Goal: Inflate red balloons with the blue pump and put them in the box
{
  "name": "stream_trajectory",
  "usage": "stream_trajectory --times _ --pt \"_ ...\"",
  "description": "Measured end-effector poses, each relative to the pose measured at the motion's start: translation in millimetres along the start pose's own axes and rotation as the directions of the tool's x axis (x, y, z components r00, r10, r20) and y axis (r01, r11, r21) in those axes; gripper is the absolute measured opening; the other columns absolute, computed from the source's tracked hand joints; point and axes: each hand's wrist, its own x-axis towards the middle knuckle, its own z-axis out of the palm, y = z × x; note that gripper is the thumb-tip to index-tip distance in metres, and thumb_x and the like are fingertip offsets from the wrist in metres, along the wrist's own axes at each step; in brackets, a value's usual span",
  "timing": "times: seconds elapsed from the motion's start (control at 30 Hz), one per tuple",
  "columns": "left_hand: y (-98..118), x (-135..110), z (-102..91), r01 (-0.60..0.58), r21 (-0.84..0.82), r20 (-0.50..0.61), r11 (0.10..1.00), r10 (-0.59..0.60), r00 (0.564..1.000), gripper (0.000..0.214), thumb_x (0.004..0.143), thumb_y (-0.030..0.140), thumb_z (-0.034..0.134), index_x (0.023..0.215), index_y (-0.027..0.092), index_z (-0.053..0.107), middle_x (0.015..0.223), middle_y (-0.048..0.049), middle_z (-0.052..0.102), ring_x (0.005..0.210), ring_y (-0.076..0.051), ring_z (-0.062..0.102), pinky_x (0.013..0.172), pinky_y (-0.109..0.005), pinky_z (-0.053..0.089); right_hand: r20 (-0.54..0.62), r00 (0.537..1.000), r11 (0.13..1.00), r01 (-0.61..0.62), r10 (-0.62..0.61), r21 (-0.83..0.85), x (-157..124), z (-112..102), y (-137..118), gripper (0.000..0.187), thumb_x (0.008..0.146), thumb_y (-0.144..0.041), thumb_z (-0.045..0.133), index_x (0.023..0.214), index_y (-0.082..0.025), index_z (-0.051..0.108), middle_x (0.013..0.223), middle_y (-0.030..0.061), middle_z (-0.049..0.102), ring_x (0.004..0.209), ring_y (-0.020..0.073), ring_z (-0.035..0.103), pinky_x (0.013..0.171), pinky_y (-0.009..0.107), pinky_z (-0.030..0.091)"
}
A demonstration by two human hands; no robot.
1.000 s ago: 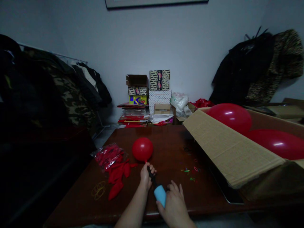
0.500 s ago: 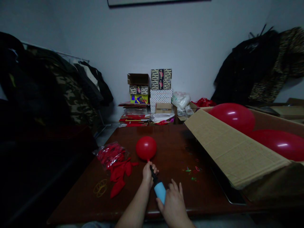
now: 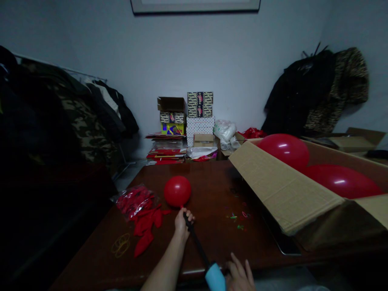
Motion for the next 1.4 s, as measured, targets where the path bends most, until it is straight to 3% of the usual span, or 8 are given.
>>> stream_trajectory --times 0.27,0.57,1.03,1.27,1.4 --pt "0.4 0.2 -0.2 -0.007 -0.01 0.007 1.0 0.007 1.0 0.024 0.073 0.034 0.058 0.068 0.02 0.039 0.049 0.0077 0.037 0.036 -0.006 0.034 0.044 -0.023 0.036 0.049 0.998 0.998 -0.05 0.048 0.036 17.9 -27.3 -32.0 0.053 0.074 -0.059 0.046 0.097 -0.015 0.065 0.125 0.0146 0.05 0.127 0.0347 0.026 0.105 0.054 0.009" --pt "-0.1 3.1 -1.4 -0.001 -0.014 0.03 1.0 0.002 1.0 0.023 0.074 0.034 0.056 0.069 0.02 0.039 0.05 0.0073 0.038 0.036 -0.006 0.034 0.043 -0.023 0.034 -0.093 0.99 0.994 -0.106 0.107 0.016 41.2 -49.6 -69.4 0.045 0.078 -0.047 0.043 0.095 -0.013 0.065 0.12 0.014 0.053 0.126 0.0306 0.03 0.106 0.048 0.005" --pt "-0.8 5.3 -3.1 0.012 0.022 0.041 1.0 -0.013 0.999 0.026 0.071 0.037 0.059 0.067 0.02 0.04 0.049 0.0073 0.039 0.036 -0.007 0.034 0.043 -0.023 0.036 -0.221 0.969 0.993 -0.117 0.112 -0.012 104.3 -43.3 -92.3 0.046 0.076 -0.047 0.045 0.097 -0.012 0.065 0.111 0.0135 0.056 0.121 0.0287 0.035 0.106 0.044 0.004" --pt "-6.1 2.4 -1.5 -0.04 0.054 0.035 0.998 0.038 0.999 0.03 0.07 0.042 0.06 0.067 0.02 0.039 0.046 0.0081 0.038 0.034 -0.007 0.033 0.043 -0.024 0.036 -0.185 0.976 0.992 -0.123 0.116 -0.023 80.3 -40.2 -88.6 0.046 0.08 -0.046 0.04 0.098 -0.011 0.065 0.112 0.0149 0.056 0.122 0.0298 0.035 0.106 0.046 0.004" --pt "-5.7 1.0 -1.1 -0.046 0.034 0.044 0.998 0.044 0.998 0.031 0.07 0.043 0.06 0.067 0.02 0.039 0.046 0.0081 0.038 0.034 -0.006 0.034 0.043 -0.024 0.035 -0.14 0.987 0.997 -0.079 0.075 -0.02 50.4 -28.8 -64.7 0.045 0.08 -0.05 0.042 0.095 -0.015 0.065 0.116 0.0139 0.056 0.125 0.0308 0.031 0.106 0.049 0.004"
